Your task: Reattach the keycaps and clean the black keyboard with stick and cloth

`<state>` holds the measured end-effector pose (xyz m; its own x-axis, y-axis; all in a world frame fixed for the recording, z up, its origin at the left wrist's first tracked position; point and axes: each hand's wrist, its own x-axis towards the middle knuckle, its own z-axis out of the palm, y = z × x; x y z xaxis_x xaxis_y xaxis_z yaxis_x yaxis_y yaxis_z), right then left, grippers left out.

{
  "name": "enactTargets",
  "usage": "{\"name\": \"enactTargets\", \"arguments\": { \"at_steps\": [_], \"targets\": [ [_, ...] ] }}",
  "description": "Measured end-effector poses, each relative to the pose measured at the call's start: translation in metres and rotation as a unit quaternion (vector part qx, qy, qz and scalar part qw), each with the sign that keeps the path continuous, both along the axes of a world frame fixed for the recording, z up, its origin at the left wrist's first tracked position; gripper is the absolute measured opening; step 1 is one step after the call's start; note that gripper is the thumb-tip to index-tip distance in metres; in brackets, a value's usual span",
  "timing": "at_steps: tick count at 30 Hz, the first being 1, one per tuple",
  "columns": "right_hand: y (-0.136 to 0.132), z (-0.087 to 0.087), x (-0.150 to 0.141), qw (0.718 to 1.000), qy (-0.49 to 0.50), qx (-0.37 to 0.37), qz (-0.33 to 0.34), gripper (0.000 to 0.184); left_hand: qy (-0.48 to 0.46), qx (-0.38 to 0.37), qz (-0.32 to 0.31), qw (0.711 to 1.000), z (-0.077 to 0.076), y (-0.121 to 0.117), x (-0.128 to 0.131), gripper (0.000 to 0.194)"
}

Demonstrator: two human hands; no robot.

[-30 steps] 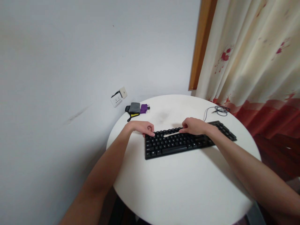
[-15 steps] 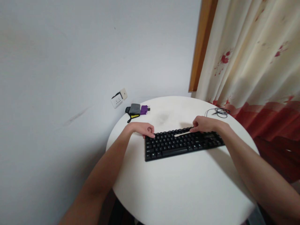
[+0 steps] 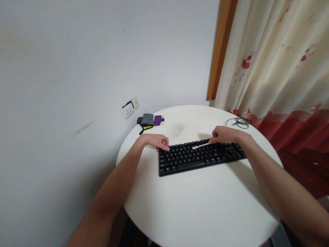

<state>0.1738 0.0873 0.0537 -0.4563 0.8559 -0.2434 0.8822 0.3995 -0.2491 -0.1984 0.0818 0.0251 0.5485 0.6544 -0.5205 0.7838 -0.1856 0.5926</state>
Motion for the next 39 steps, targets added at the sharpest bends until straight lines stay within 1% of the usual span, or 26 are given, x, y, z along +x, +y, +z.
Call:
{"name": "enactTargets", "arguments": {
  "at_steps": [3, 6, 9, 12, 17, 22, 26, 29, 33, 37, 39],
  "targets": [
    [-0.005, -0.002, -0.012, 0.999, 0.001, 0.041, 0.012, 0.033, 0.001, 0.002, -0.001, 1.0, 0.001, 0.0, 0.001, 0.052],
    [-0.01, -0.006, -0.024, 0.997, 0.0, 0.067, 0.022, 0.035, -0.003, 0.001, -0.01, 1.0, 0.002, 0.0, 0.001, 0.051],
    [-0.012, -0.008, -0.03, 0.997, 0.007, 0.075, 0.031, 0.036, -0.003, 0.005, -0.016, 1.0, 0.003, 0.0, 0.001, 0.051],
    [-0.012, -0.009, -0.03, 0.997, 0.009, 0.068, 0.024, 0.036, -0.002, 0.009, -0.015, 1.0, 0.003, 0.0, 0.001, 0.051],
    [-0.005, -0.007, -0.017, 1.0, 0.008, 0.027, 0.008, 0.034, 0.001, 0.01, -0.012, 1.0, 0.0, 0.002, -0.001, 0.051],
    [0.007, -0.007, 0.009, 0.999, -0.001, -0.036, -0.024, 0.034, -0.003, 0.01, -0.017, 1.0, -0.002, 0.003, -0.002, 0.051],
    [0.018, -0.009, 0.03, 0.998, -0.016, -0.044, -0.043, 0.033, -0.005, 0.009, -0.014, 1.0, -0.004, 0.003, -0.003, 0.051],
    [0.021, -0.01, 0.036, 0.998, -0.017, -0.044, -0.04, 0.033, -0.006, 0.005, -0.012, 1.0, -0.004, 0.003, -0.004, 0.051],
    [0.017, -0.009, 0.028, 0.998, -0.007, -0.042, -0.041, 0.031, -0.009, 0.005, -0.018, 1.0, -0.004, 0.004, -0.004, 0.051],
    [0.009, -0.008, 0.009, 0.999, -0.014, -0.031, -0.016, 0.034, -0.004, 0.009, -0.023, 1.0, -0.002, 0.003, -0.003, 0.051],
    [0.003, -0.007, -0.001, 1.0, -0.021, -0.014, -0.002, 0.035, -0.001, 0.01, -0.021, 1.0, -0.001, 0.003, -0.002, 0.051]
  ]
}}
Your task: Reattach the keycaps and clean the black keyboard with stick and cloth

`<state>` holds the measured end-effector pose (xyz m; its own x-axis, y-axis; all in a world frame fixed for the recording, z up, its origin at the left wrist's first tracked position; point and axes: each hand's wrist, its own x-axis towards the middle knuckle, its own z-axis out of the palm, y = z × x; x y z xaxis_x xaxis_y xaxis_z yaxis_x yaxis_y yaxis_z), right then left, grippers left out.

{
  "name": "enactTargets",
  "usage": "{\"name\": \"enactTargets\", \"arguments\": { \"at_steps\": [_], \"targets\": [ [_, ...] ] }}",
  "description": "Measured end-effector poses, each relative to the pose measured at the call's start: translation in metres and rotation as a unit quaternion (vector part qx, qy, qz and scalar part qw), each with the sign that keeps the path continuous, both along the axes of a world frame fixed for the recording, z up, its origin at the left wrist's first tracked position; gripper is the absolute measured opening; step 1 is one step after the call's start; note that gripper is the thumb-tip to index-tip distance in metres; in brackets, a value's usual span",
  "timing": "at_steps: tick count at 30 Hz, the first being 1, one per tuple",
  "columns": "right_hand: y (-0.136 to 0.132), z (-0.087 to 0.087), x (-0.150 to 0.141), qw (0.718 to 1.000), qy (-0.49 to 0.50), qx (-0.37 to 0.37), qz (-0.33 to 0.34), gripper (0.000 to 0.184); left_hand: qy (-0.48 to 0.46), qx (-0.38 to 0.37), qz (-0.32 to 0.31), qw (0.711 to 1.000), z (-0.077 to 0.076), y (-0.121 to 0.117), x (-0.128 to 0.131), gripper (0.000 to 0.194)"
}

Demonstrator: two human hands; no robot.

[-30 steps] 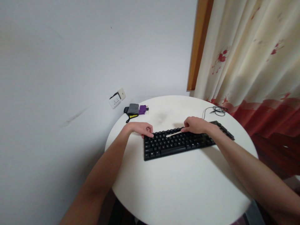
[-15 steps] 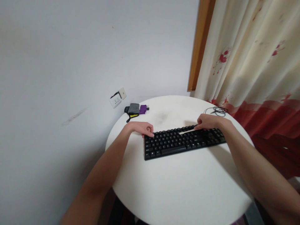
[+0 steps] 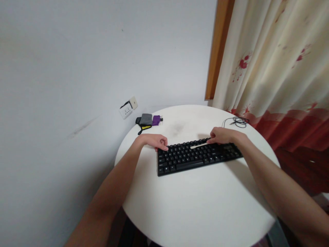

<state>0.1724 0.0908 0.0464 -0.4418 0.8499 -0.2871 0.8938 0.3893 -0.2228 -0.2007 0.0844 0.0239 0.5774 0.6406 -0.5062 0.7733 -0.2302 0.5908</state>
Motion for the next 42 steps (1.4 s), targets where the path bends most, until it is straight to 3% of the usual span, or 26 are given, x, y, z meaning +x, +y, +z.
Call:
{"name": "enactTargets", "arguments": {
  "at_steps": [8, 16, 23, 33, 42],
  "targets": [
    [-0.011, -0.003, -0.023, 0.998, 0.011, 0.067, 0.019, 0.038, -0.002, -0.003, 0.005, 1.0, 0.002, -0.002, 0.003, 0.05],
    [0.002, -0.001, 0.003, 1.0, 0.013, 0.003, -0.011, 0.035, 0.002, -0.004, 0.011, 1.0, 0.001, -0.001, 0.002, 0.051],
    [0.007, 0.002, 0.016, 1.0, 0.019, -0.003, -0.018, 0.033, 0.001, -0.002, 0.007, 1.0, -0.002, 0.0, 0.0, 0.051],
    [-0.01, -0.003, -0.021, 0.996, 0.026, 0.081, 0.026, 0.037, -0.002, -0.011, 0.017, 1.0, 0.002, -0.002, 0.004, 0.051],
    [-0.011, -0.005, -0.022, 0.997, 0.024, 0.068, 0.028, 0.038, -0.004, -0.015, 0.02, 1.0, 0.002, -0.002, 0.004, 0.052]
  ]
}}
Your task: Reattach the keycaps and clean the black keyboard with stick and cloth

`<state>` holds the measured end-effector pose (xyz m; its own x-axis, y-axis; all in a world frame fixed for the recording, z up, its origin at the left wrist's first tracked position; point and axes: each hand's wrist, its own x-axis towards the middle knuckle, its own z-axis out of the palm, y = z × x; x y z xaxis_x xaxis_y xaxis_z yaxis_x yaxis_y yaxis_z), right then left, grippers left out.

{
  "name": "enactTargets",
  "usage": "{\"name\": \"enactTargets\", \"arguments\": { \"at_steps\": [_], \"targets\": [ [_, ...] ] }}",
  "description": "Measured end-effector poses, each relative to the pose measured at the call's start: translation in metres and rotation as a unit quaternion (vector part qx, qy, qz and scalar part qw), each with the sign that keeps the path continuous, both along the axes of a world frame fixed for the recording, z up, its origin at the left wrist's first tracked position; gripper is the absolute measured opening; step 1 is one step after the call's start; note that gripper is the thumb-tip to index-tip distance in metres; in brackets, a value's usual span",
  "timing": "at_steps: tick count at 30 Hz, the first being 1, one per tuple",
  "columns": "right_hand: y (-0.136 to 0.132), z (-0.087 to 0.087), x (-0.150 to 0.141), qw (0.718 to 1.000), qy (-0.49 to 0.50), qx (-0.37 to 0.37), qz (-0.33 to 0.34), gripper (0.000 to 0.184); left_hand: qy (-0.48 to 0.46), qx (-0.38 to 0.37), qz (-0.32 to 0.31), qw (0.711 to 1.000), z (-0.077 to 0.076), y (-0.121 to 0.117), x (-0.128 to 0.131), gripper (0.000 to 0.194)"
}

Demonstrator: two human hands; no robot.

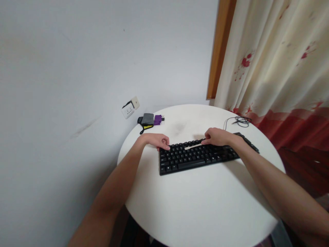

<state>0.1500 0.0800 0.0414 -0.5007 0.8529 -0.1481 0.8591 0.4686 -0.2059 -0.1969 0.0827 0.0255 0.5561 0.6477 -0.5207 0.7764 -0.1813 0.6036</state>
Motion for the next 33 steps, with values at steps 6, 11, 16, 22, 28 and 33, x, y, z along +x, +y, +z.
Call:
{"name": "enactTargets", "arguments": {
  "at_steps": [6, 11, 16, 22, 28, 33],
  "targets": [
    [0.0002, 0.0002, 0.0008, 1.0, 0.007, 0.0, 0.0, 0.038, 0.001, 0.004, -0.004, 1.0, 0.0001, 0.0001, -0.0004, 0.051],
    [0.0017, 0.0029, 0.0048, 1.0, 0.0, -0.015, -0.008, 0.037, 0.004, 0.003, 0.0, 1.0, 0.0008, -0.0008, -0.0001, 0.052],
    [0.003, 0.0034, 0.006, 1.0, 0.0, -0.025, -0.012, 0.037, 0.004, 0.004, -0.001, 1.0, 0.0007, -0.0007, -0.0002, 0.052],
    [0.0036, 0.0017, 0.0056, 1.0, -0.006, -0.018, -0.005, 0.038, 0.003, 0.006, 0.002, 1.0, 0.0002, -0.0009, -0.0001, 0.052],
    [0.0031, 0.0011, 0.0051, 1.0, -0.005, -0.014, -0.009, 0.038, 0.0, 0.002, 0.001, 1.0, -0.0004, -0.0001, -0.0006, 0.051],
    [0.0023, 0.0022, 0.0046, 1.0, -0.003, -0.013, -0.004, 0.037, 0.002, 0.004, -0.004, 1.0, 0.0004, 0.0, -0.0006, 0.051]
  ]
}}
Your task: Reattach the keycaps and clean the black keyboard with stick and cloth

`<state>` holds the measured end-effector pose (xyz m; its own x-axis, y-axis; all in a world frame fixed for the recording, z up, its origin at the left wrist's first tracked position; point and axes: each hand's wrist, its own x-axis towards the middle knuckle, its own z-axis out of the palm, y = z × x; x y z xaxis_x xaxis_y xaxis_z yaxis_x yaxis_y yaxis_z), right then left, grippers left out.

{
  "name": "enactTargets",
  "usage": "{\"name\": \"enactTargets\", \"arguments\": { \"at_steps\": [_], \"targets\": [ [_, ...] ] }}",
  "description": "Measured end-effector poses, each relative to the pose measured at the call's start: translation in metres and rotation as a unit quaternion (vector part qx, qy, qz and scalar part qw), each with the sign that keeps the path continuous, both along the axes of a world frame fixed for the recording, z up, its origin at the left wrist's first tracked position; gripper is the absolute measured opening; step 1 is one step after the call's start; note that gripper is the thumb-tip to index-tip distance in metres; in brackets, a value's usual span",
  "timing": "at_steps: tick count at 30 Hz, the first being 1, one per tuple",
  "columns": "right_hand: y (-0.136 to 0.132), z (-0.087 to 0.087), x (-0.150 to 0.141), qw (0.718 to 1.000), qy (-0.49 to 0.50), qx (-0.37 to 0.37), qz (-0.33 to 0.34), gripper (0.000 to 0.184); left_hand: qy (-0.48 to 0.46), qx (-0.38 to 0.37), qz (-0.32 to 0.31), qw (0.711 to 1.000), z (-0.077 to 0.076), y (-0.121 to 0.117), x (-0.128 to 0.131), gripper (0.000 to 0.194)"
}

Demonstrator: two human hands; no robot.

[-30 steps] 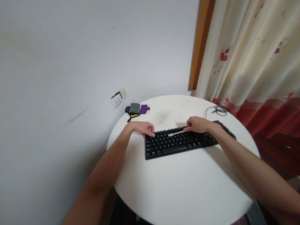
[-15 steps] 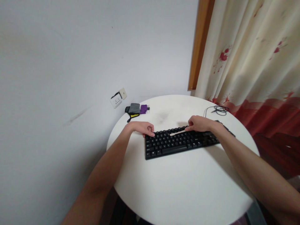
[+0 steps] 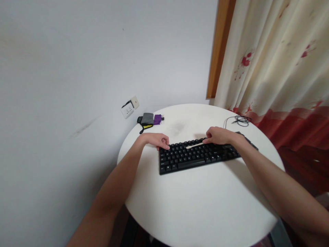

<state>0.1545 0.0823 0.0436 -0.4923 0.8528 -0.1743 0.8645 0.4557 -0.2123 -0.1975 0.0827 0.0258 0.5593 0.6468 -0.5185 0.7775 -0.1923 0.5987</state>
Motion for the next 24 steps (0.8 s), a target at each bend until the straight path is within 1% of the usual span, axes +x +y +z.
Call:
{"name": "enactTargets", "arguments": {
  "at_steps": [10, 12, 16, 20, 24],
  "targets": [
    [-0.001, 0.002, 0.001, 1.0, -0.003, -0.003, -0.015, 0.038, 0.003, 0.002, 0.007, 1.0, 0.0, -0.001, 0.0, 0.052],
    [0.002, 0.003, 0.007, 1.0, -0.002, -0.014, -0.021, 0.037, 0.002, 0.006, 0.001, 1.0, 0.0, 0.0, -0.001, 0.052],
    [0.011, 0.003, 0.026, 0.997, -0.011, -0.065, -0.04, 0.036, 0.0, 0.003, 0.0, 1.0, -0.002, 0.001, -0.002, 0.052],
    [0.018, 0.002, 0.042, 0.996, -0.012, -0.068, -0.063, 0.035, -0.001, -0.003, 0.007, 1.0, -0.004, 0.001, -0.002, 0.052],
    [0.017, 0.003, 0.04, 0.996, -0.008, -0.068, -0.056, 0.036, -0.001, -0.004, 0.007, 1.0, -0.004, 0.002, -0.003, 0.052]
  ]
}}
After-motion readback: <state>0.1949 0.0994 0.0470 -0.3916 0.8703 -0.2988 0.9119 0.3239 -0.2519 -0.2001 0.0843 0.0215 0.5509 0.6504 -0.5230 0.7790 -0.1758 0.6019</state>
